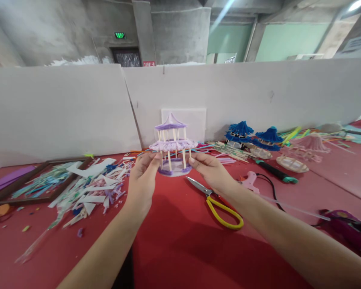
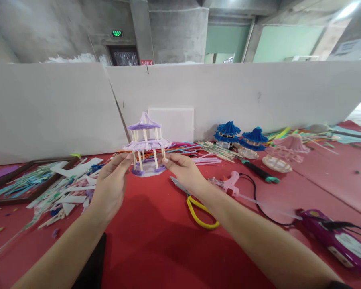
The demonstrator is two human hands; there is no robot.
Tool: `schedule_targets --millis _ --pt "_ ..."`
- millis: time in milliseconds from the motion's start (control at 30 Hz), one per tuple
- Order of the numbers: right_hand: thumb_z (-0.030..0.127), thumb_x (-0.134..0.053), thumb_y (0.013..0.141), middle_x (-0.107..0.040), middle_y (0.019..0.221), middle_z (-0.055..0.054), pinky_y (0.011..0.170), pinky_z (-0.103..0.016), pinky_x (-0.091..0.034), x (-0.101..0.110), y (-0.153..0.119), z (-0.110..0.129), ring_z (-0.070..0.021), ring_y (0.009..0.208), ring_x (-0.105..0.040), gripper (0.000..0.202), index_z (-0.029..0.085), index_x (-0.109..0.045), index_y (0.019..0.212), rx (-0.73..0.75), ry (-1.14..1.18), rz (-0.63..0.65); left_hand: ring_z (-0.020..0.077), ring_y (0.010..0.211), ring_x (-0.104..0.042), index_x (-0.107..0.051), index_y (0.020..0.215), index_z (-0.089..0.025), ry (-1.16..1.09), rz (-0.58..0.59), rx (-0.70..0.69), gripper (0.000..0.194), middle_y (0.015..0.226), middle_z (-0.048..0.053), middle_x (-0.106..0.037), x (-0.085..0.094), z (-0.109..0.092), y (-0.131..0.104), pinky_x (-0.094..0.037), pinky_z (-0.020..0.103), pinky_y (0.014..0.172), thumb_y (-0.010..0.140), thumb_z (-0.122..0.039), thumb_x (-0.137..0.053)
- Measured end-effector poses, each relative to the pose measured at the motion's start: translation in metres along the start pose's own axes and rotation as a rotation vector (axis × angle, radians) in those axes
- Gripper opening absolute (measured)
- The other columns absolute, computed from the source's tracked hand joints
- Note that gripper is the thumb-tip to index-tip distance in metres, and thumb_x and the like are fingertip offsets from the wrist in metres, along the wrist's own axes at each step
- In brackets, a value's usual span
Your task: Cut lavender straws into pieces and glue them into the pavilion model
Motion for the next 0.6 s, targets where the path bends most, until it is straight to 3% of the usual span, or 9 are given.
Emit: schedule_targets --millis 100,200,600 --pt "0.057 -0.067 0.074 -0.069 0.083 -0.002 0.088 -0.035 -0.044 -0.003 -0.001 0.002 -0.0187 0.086 -0.060 0.035 0.023 -0.073 0.080 -0.006 -0.006 0.017 0.0137 0.074 -0.060 -0.070 0.067 -0.021 -0.138 -0.061 0.060 0.011 0.070 -0.002 -0.067 -0.004 -0.001 0.001 -0.043 0.025 0.072 0.066 -0.028 -0.077" --pt "0.056 -0.066 0.075 -0.069 0.083 -0.003 0.088 -0.036 -0.044 -0.003 -0.001 0.001 -0.0185 0.086 -0.060 0.035 0.023 -0.073 0.081 -0.005 -0.006 0.033 0.0108 0.063 -0.056 -0.070 0.066 -0.018 -0.229 -0.078 0.170 0.011 0.067 -0.002 -0.067 -0.008 -0.005 0.000 -0.041 0.023 0.060 0.062 -0.023 -0.079" --pt "0.054 -0.070 0.072 -0.069 0.080 -0.002 0.084 -0.034 -0.046 -0.001 -0.001 0.000 -0.0172 0.082 -0.060 0.033 0.022 -0.073 0.078 0.005 0.011 0.029 0.0064 0.056 -0.052 -0.065 0.063 -0.015 -0.325 -0.009 0.332 0.011 0.064 -0.004 -0.063 -0.011 -0.011 -0.002 -0.043 0.018 0.057 0.069 -0.007 -0.069"
Point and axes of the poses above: each hand's wrist, its own y-axis towards the middle knuckle, its own x-axis out of the back of the hand, z = x × y, the point moved 2 cm from there along y, towards the middle knuckle
